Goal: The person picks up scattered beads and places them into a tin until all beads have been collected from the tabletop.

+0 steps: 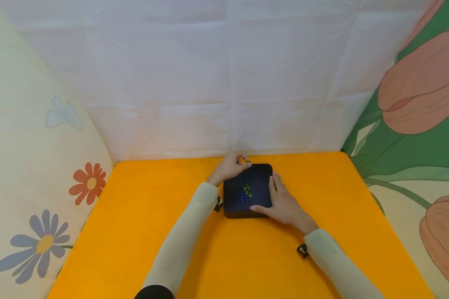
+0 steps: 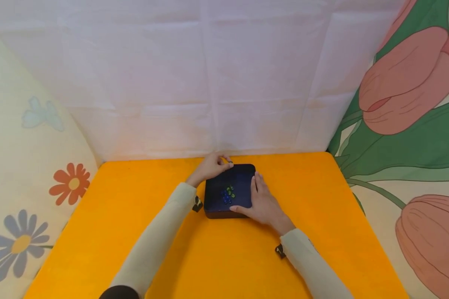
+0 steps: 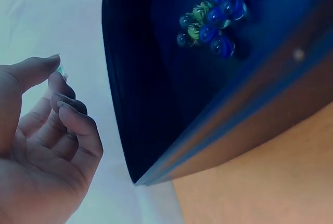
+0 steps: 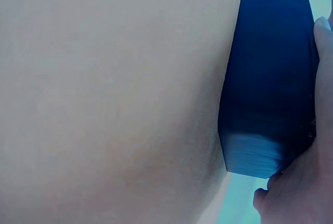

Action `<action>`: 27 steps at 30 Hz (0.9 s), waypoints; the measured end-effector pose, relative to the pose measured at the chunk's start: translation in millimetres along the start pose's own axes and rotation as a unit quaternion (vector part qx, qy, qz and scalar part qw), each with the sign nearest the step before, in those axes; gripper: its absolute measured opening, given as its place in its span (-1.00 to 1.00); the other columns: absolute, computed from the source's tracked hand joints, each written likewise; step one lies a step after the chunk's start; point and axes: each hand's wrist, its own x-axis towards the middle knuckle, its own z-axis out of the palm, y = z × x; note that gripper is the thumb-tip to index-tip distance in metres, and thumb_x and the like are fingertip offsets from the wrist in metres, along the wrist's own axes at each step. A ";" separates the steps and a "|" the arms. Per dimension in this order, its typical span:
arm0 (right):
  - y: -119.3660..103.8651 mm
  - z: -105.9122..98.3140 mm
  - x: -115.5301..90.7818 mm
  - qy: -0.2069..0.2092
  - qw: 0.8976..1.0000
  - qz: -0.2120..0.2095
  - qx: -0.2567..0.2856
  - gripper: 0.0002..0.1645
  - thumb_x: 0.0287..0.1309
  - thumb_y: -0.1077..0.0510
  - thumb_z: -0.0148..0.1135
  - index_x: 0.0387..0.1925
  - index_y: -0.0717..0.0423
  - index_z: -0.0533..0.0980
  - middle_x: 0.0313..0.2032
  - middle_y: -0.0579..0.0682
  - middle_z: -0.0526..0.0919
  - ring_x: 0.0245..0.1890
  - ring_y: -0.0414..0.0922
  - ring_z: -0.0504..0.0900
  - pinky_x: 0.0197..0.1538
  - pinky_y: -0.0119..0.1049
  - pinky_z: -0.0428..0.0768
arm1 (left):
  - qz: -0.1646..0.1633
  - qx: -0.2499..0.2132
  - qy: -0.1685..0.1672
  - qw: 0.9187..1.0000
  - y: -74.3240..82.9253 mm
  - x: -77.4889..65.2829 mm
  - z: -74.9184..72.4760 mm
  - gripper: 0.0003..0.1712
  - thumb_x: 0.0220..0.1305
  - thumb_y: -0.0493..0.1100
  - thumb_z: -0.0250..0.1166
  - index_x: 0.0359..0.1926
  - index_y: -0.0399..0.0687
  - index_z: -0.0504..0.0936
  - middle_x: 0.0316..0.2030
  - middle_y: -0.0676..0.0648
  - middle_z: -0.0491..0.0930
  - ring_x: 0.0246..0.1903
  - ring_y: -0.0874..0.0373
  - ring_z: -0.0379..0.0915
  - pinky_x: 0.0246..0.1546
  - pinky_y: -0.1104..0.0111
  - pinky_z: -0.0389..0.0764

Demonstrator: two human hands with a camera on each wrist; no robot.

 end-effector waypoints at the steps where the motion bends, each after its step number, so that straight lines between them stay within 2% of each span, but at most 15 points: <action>1: 0.1 0.4 0.0 0.001 1.000 -0.001 -0.001 0.63 0.09 -0.78 0.07 0.66 0.28 -0.28 0.69 0.24 -0.44 0.71 0.22 -0.23 0.60 0.19 0.22 | -0.003 0.002 0.000 1.000 -0.1 1.3 1.5 -0.77 0.48 -0.01 0.35 -0.01 -0.02 0.72 -0.30 -0.10 0.67 -0.50 0.12 0.49 -0.47 0.36 0.53; 4: 1.0 2.0 0.0 0.005 1.000 -0.005 -0.003 0.62 0.10 -0.77 0.07 0.66 0.29 -0.28 0.69 0.25 -0.43 0.71 0.23 -0.22 0.60 0.19 0.21 | -0.004 0.010 -0.003 1.000 0.0 5.6 6.9 -0.76 0.47 0.00 0.36 -0.02 -0.02 0.74 -0.37 -0.07 0.66 -0.55 0.16 0.47 -0.51 0.39 0.52; 8: 2.2 3.0 0.0 0.008 1.000 -0.006 -0.006 0.61 0.11 -0.77 0.07 0.66 0.29 -0.28 0.69 0.25 -0.43 0.71 0.23 -0.21 0.59 0.19 0.23 | 0.007 0.015 -0.004 1.000 1.6 12.0 14.7 -0.74 0.45 -0.02 0.38 -0.03 -0.08 0.76 -0.56 -0.03 0.60 -0.66 0.20 0.38 -0.56 0.43 0.46; 11: 2.0 3.4 0.1 0.007 1.000 -0.003 -0.004 0.62 0.10 -0.77 0.07 0.66 0.28 -0.28 0.69 0.22 -0.45 0.71 0.22 -0.22 0.58 0.19 0.26 | 0.014 0.014 -0.005 1.000 2.2 15.2 19.1 -0.73 0.45 -0.03 0.39 -0.03 -0.11 0.76 -0.59 -0.05 0.59 -0.69 0.21 0.36 -0.57 0.44 0.45; 15: 1.7 4.9 -0.4 0.003 1.000 -0.004 0.000 0.62 0.10 -0.78 0.06 0.66 0.28 -0.28 0.69 0.21 -0.48 0.71 0.22 -0.22 0.58 0.19 0.27 | 0.015 0.012 -0.011 1.000 1.5 16.1 23.2 -0.73 0.45 -0.02 0.39 -0.03 -0.12 0.76 -0.47 -0.12 0.69 -0.64 0.18 0.43 -0.52 0.42 0.53; 22: 3.4 4.9 -0.4 0.009 1.000 -0.009 0.005 0.60 0.11 -0.76 0.08 0.66 0.28 -0.27 0.69 0.20 -0.48 0.71 0.21 -0.22 0.60 0.19 0.23 | 0.007 0.023 -0.028 0.999 1.6 17.7 29.1 -0.78 0.46 -0.05 0.37 -0.05 -0.08 0.78 -0.12 -0.09 0.73 -0.36 0.13 0.60 -0.26 0.34 0.66; 27: 3.1 3.4 -0.4 0.012 1.000 -0.009 0.005 0.60 0.12 -0.76 0.08 0.66 0.28 -0.26 0.69 0.21 -0.46 0.71 0.21 -0.22 0.58 0.18 0.26 | -0.002 0.033 -0.046 0.998 3.0 20.2 31.2 -0.78 0.47 -0.06 0.37 -0.04 -0.07 0.80 -0.14 -0.09 0.77 -0.33 0.11 0.64 -0.22 0.31 0.67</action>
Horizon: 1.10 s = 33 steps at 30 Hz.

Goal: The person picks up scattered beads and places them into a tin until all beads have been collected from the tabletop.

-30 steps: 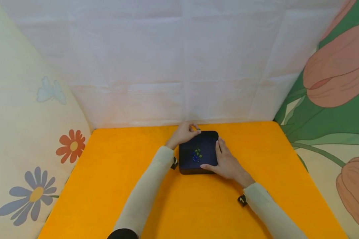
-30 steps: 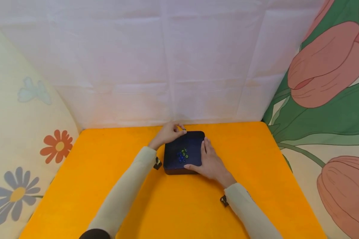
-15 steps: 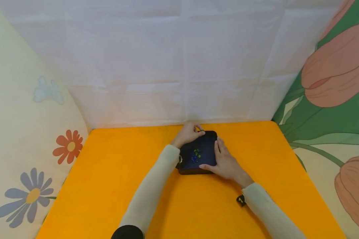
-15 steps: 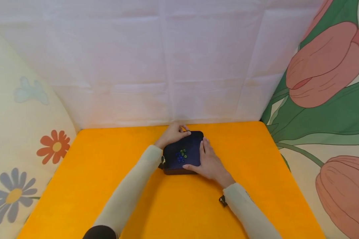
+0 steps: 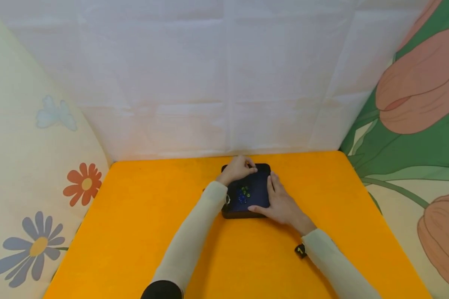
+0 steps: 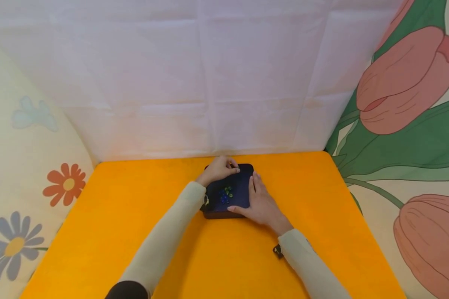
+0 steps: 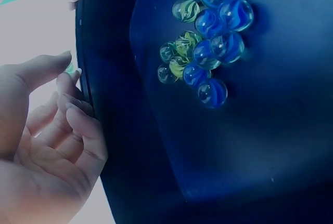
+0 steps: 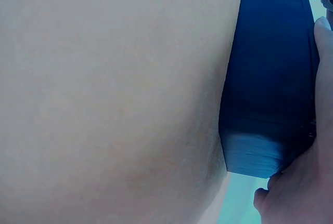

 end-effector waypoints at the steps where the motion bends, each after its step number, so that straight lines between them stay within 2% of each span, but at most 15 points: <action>1: -0.7 -0.2 0.0 0.000 1.000 0.000 0.001 0.60 0.12 -0.75 0.09 0.66 0.28 -0.26 0.69 0.21 -0.46 0.71 0.20 -0.22 0.58 0.18 0.27 | -0.002 0.002 -0.003 1.000 0.2 0.0 0.0 -0.77 0.47 -0.06 0.36 -0.03 -0.07 0.81 -0.15 -0.09 0.78 -0.33 0.11 0.64 -0.22 0.31 0.68; 8: -2.9 0.9 -0.1 0.000 1.000 -0.004 0.003 0.59 0.13 -0.74 0.09 0.66 0.30 -0.26 0.69 0.24 -0.44 0.71 0.22 -0.21 0.58 0.19 0.27 | -0.015 0.016 -0.010 1.000 -0.6 -1.2 0.0 -0.71 0.49 -0.05 0.34 0.08 -0.08 0.78 -0.06 -0.10 0.78 -0.27 0.14 0.66 -0.14 0.28 0.71; 13: -1.1 2.1 0.3 0.003 1.000 -0.002 0.000 0.60 0.13 -0.75 0.09 0.66 0.30 -0.25 0.69 0.24 -0.45 0.71 0.23 -0.22 0.57 0.20 0.27 | -0.007 0.019 -0.003 1.000 2.3 -1.0 -3.6 -0.67 0.49 -0.04 0.34 0.12 -0.09 0.77 0.01 -0.13 0.75 -0.27 0.10 0.64 -0.15 0.26 0.70; 19: -1.1 0.0 0.0 0.003 1.000 0.001 0.001 0.61 0.11 -0.75 0.10 0.66 0.31 -0.24 0.69 0.26 -0.43 0.71 0.25 -0.21 0.57 0.21 0.26 | 0.005 0.020 0.011 1.000 5.0 -0.2 -8.9 -0.70 0.46 -0.06 0.37 0.07 -0.11 0.79 -0.01 -0.15 0.73 -0.31 0.10 0.62 -0.22 0.30 0.66; 24: -1.3 -1.3 0.2 -0.002 1.000 0.003 0.000 0.62 0.10 -0.76 0.09 0.66 0.30 -0.26 0.69 0.26 -0.43 0.71 0.23 -0.21 0.59 0.19 0.24 | 0.003 0.024 0.013 1.000 7.1 -1.0 -12.9 -0.70 0.47 -0.05 0.36 0.07 -0.11 0.79 -0.15 -0.15 0.74 -0.39 0.11 0.58 -0.33 0.35 0.60; 33: -1.7 -3.1 -0.5 0.000 1.000 0.003 0.004 0.61 0.10 -0.74 0.13 0.66 0.31 -0.24 0.69 0.27 -0.40 0.70 0.25 -0.18 0.57 0.19 0.28 | 0.008 0.041 0.011 0.999 16.0 -7.2 -30.9 -0.64 0.51 -0.02 0.31 0.13 -0.15 0.74 -0.13 -0.17 0.74 -0.25 0.04 0.64 -0.23 0.26 0.66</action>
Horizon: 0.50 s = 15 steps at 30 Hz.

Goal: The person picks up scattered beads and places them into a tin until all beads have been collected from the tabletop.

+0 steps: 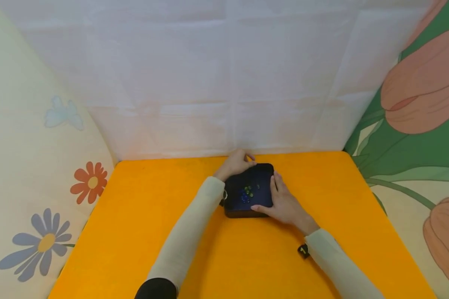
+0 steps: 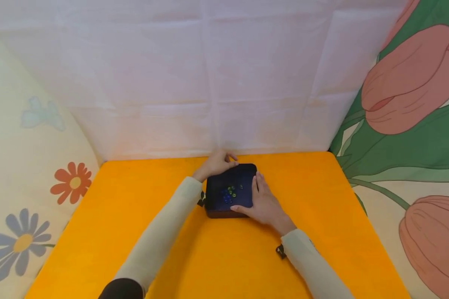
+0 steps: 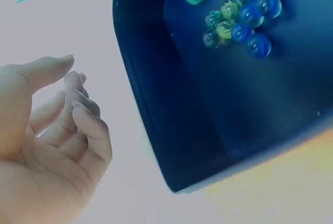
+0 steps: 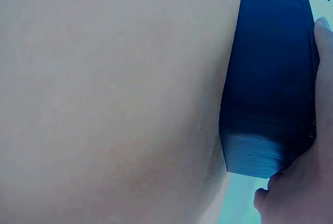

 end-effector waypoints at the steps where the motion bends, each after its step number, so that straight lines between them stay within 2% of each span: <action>1: 0.0 -0.1 -0.1 -0.001 1.000 0.001 0.000 0.61 0.10 -0.75 0.12 0.66 0.31 -0.25 0.69 0.26 -0.40 0.71 0.24 -0.18 0.57 0.19 0.28 | -0.001 -0.002 -0.002 1.000 0.2 -0.3 -1.7 -0.63 0.52 -0.01 0.30 0.14 -0.16 0.73 -0.13 -0.17 0.74 -0.26 0.03 0.64 -0.23 0.25 0.66; 6: -0.3 -0.6 -0.5 0.001 1.000 0.002 0.004 0.61 0.11 -0.74 0.12 0.66 0.31 -0.24 0.69 0.26 -0.40 0.71 0.24 -0.19 0.58 0.20 0.27 | -0.006 0.011 -0.009 1.000 0.0 -4.1 -8.2 -0.62 0.54 0.03 0.27 0.15 -0.10 0.72 -0.07 -0.16 0.73 -0.22 0.04 0.64 -0.18 0.23 0.68; 9: 0.0 -0.6 -0.4 0.000 1.000 0.003 0.004 0.61 0.10 -0.75 0.11 0.66 0.31 -0.24 0.69 0.25 -0.41 0.71 0.24 -0.19 0.58 0.21 0.25 | 0.003 0.016 -0.010 1.000 -1.4 -7.5 -11.1 -0.64 0.54 0.02 0.27 0.13 -0.10 0.73 -0.02 -0.17 0.73 -0.15 0.01 0.66 -0.11 0.17 0.70; 12: 0.1 -0.5 -0.1 -0.001 1.000 0.005 0.001 0.62 0.09 -0.77 0.10 0.66 0.31 -0.23 0.70 0.25 -0.40 0.71 0.23 -0.19 0.58 0.20 0.25 | 0.022 0.013 -0.013 1.000 -5.2 -11.5 -15.3 -0.64 0.54 -0.01 0.27 0.13 -0.14 0.73 -0.07 -0.20 0.74 -0.23 0.02 0.63 -0.19 0.20 0.66; 15: 0.4 -0.5 -0.1 -0.003 1.000 0.007 -0.001 0.62 0.08 -0.78 0.09 0.66 0.30 -0.23 0.70 0.24 -0.40 0.71 0.22 -0.20 0.59 0.20 0.25 | 0.027 0.008 -0.014 1.000 -8.9 -17.6 -20.7 -0.63 0.54 -0.02 0.27 0.15 -0.17 0.72 -0.13 -0.20 0.73 -0.32 0.05 0.57 -0.28 0.25 0.59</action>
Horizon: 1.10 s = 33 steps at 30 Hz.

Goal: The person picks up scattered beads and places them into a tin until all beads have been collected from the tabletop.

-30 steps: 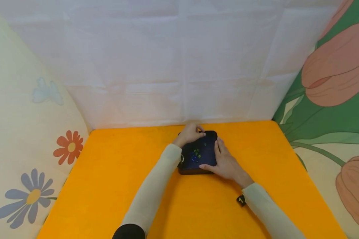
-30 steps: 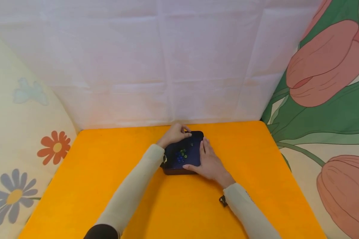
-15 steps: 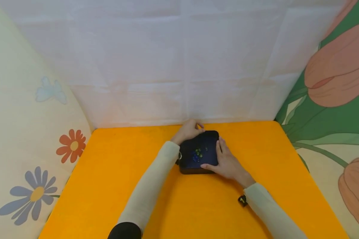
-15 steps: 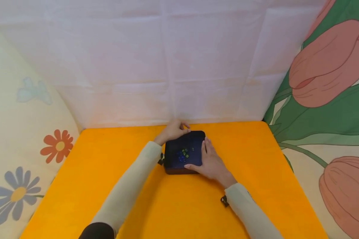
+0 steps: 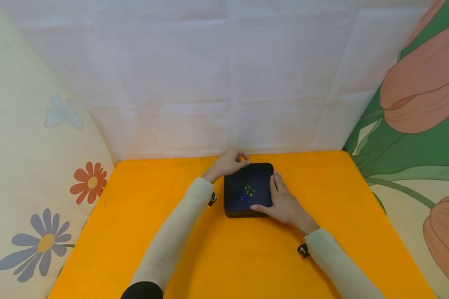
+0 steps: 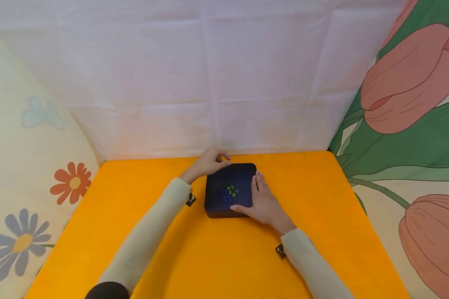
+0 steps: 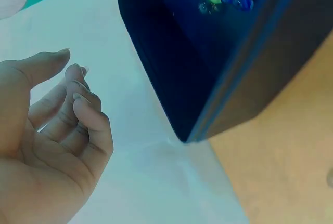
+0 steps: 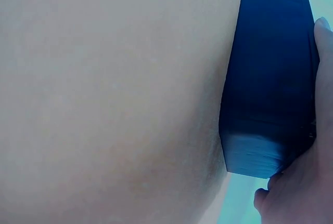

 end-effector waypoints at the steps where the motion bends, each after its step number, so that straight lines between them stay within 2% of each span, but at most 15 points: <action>1: -0.1 0.1 0.1 0.000 1.000 0.001 -0.001 0.62 0.08 -0.78 0.08 0.66 0.29 -0.23 0.70 0.25 -0.39 0.71 0.22 -0.20 0.58 0.20 0.25 | -0.001 0.002 0.002 1.000 -0.6 -2.8 -2.1 -0.63 0.54 -0.02 0.27 0.15 -0.17 0.71 -0.15 -0.20 0.73 -0.33 0.06 0.57 -0.29 0.26 0.59; 5: -0.7 1.8 0.9 0.000 1.000 0.000 0.001 0.63 0.08 -0.78 0.08 0.66 0.29 -0.24 0.70 0.23 -0.42 0.71 0.22 -0.20 0.60 0.20 0.22 | -0.007 0.007 0.012 1.000 -6.5 -17.6 -9.0 -0.67 0.53 -0.03 0.28 0.10 -0.15 0.73 -0.11 -0.19 0.73 -0.22 0.01 0.64 -0.18 0.18 0.68; 8: -0.8 3.8 1.7 0.000 1.000 0.000 0.004 0.63 0.07 -0.79 0.08 0.66 0.29 -0.24 0.70 0.21 -0.44 0.71 0.22 -0.21 0.61 0.20 0.19 | -0.002 0.008 0.019 1.000 -17.4 -31.3 -11.4 -0.71 0.54 -0.04 0.28 0.01 -0.14 0.75 -0.12 -0.18 0.74 -0.19 0.02 0.65 -0.13 0.18 0.70; 10: -0.7 4.9 2.0 -0.001 1.000 -0.001 0.005 0.64 0.06 -0.79 0.07 0.66 0.29 -0.24 0.69 0.21 -0.45 0.71 0.23 -0.21 0.61 0.21 0.18 | -0.003 0.007 0.021 1.000 -27.2 -41.0 -11.6 -0.74 0.54 -0.05 0.28 -0.04 -0.14 0.75 -0.15 -0.16 0.73 -0.25 0.07 0.62 -0.19 0.23 0.68; 13: 0.6 5.6 1.4 0.001 1.000 -0.001 0.003 0.64 0.06 -0.80 0.06 0.67 0.30 -0.24 0.70 0.22 -0.44 0.71 0.24 -0.20 0.60 0.21 0.20 | -0.019 -0.008 0.021 1.000 -43.2 -55.3 -10.5 -0.76 0.54 -0.06 0.28 -0.08 -0.13 0.74 -0.22 -0.14 0.70 -0.44 0.10 0.55 -0.39 0.30 0.62; 16: 1.7 4.8 -0.2 0.004 1.000 -0.002 0.004 0.65 0.06 -0.80 0.06 0.67 0.30 -0.24 0.70 0.22 -0.43 0.71 0.24 -0.20 0.59 0.21 0.22 | -0.043 -0.036 0.013 0.998 -57.7 -67.9 -9.3 -0.76 0.55 -0.06 0.27 -0.05 -0.14 0.72 -0.22 -0.19 0.68 -0.55 -0.01 0.55 -0.53 0.28 0.61; 18: 2.1 3.6 -1.0 0.004 1.000 -0.001 0.005 0.64 0.06 -0.80 0.07 0.67 0.28 -0.25 0.70 0.21 -0.43 0.71 0.22 -0.21 0.60 0.19 0.22 | -0.057 -0.058 0.006 0.997 -65.3 -74.6 -8.9 -0.74 0.55 -0.08 0.26 -0.01 -0.18 0.71 -0.17 -0.25 0.68 -0.52 -0.14 0.60 -0.51 0.23 0.65; 21: 2.8 1.0 -1.6 0.003 1.000 -0.001 0.010 0.63 0.07 -0.78 0.08 0.67 0.26 -0.26 0.70 0.20 -0.45 0.71 0.22 -0.23 0.60 0.20 0.21 | -0.062 -0.066 0.003 0.996 -74.1 -81.5 -6.9 -0.73 0.55 -0.11 0.25 0.02 -0.23 0.71 -0.13 -0.27 0.69 -0.40 -0.19 0.68 -0.41 0.24 0.69; 25: 3.1 -1.4 -1.7 0.004 1.000 -0.003 0.010 0.63 0.07 -0.78 0.09 0.67 0.26 -0.27 0.70 0.21 -0.44 0.71 0.22 -0.24 0.59 0.20 0.21 | -0.063 -0.040 0.015 0.997 -82.3 -89.6 -1.8 -0.76 0.53 -0.12 0.28 -0.02 -0.20 0.74 -0.18 -0.20 0.73 -0.37 -0.01 0.67 -0.35 0.34 0.64; 28: 3.4 -1.7 -2.0 0.003 1.000 -0.003 0.009 0.63 0.08 -0.77 0.09 0.67 0.26 -0.26 0.70 0.23 -0.43 0.71 0.23 -0.24 0.60 0.21 0.21 | -0.086 -0.037 0.030 0.995 -87.6 -95.8 2.7 -0.79 0.50 -0.12 0.32 -0.03 -0.15 0.74 -0.26 -0.17 0.72 -0.43 0.11 0.58 -0.38 0.36 0.58; 33: 4.4 -1.1 -0.9 0.002 1.000 -0.001 0.006 0.64 0.07 -0.79 0.08 0.67 0.26 -0.27 0.70 0.23 -0.43 0.71 0.23 -0.23 0.58 0.20 0.25 | -0.115 -0.054 0.058 0.990 -97.6 -101.7 9.5 -0.74 0.46 -0.10 0.38 0.02 -0.16 0.70 -0.31 -0.16 0.70 -0.46 0.14 0.53 -0.41 0.36 0.54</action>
